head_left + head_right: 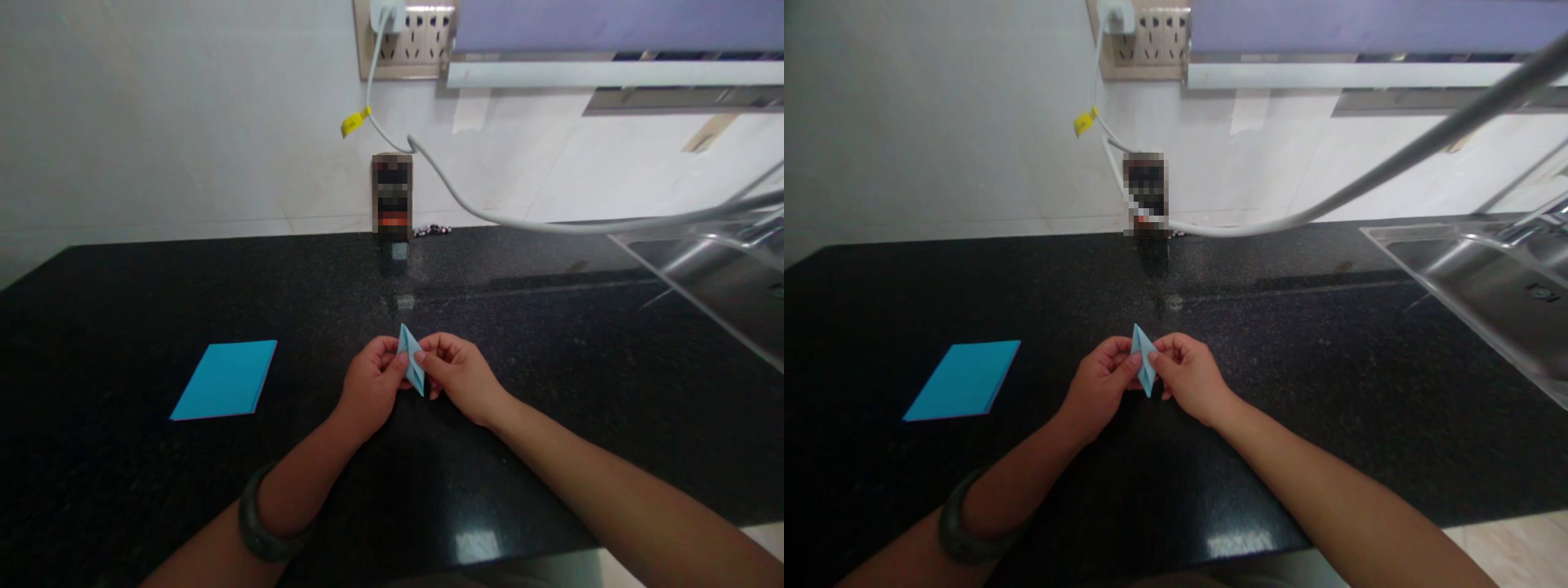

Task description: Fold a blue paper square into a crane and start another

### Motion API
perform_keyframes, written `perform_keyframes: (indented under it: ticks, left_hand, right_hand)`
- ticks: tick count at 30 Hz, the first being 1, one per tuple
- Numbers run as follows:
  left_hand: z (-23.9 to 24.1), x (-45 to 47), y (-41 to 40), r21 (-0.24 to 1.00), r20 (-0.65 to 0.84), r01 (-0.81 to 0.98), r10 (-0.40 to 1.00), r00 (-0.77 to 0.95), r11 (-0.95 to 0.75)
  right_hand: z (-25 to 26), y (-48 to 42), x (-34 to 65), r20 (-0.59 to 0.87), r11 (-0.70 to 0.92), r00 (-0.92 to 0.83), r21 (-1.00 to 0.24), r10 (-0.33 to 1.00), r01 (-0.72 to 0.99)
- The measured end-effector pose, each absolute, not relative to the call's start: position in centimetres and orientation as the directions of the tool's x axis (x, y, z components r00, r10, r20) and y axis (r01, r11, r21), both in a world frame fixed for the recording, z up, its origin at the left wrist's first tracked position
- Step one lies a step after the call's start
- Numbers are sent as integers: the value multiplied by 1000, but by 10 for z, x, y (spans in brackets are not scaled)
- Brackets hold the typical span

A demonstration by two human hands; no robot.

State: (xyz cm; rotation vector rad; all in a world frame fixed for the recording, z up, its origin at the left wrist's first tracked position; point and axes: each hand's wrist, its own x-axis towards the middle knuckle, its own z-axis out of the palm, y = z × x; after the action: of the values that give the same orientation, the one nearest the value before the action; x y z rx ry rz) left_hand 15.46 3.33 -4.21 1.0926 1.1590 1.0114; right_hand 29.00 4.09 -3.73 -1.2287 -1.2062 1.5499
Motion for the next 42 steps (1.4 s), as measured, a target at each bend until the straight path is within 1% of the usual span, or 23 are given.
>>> perform_keyframes:
  ticks: [2,7,21,24,29,32,35,39,42]
  left_hand:
    - [-42,154,33,987,-157,-22,979,132,161]
    - [-41,153,32,992,-71,114,991,112,58]
    - [-40,152,34,993,-114,27,982,149,112]
    - [-40,151,34,995,-88,65,987,133,80]
    - [-37,147,35,978,23,207,998,51,-33]
    - [-37,145,36,972,59,226,997,40,-66]
    - [-37,145,36,972,57,226,998,41,-65]
    - [-37,145,36,957,43,287,999,28,-49]
    - [-36,145,36,957,42,287,999,30,-49]
  right_hand:
    - [-37,41,291,-216,-228,-217,-973,952,-29]
    - [-36,41,292,-209,-213,-241,-977,948,13]
    - [-38,42,293,-191,-187,-281,-981,940,44]
    - [-38,42,293,-193,-188,-287,-981,938,46]
    - [-37,41,294,-200,-197,-346,-979,917,44]
    - [-36,41,294,-212,-208,-369,-977,905,51]
    - [-36,41,294,-218,-208,-381,-976,898,66]
    - [-37,41,294,-225,-213,-405,-974,886,76]
    - [-39,42,294,-228,-212,-409,-974,884,85]
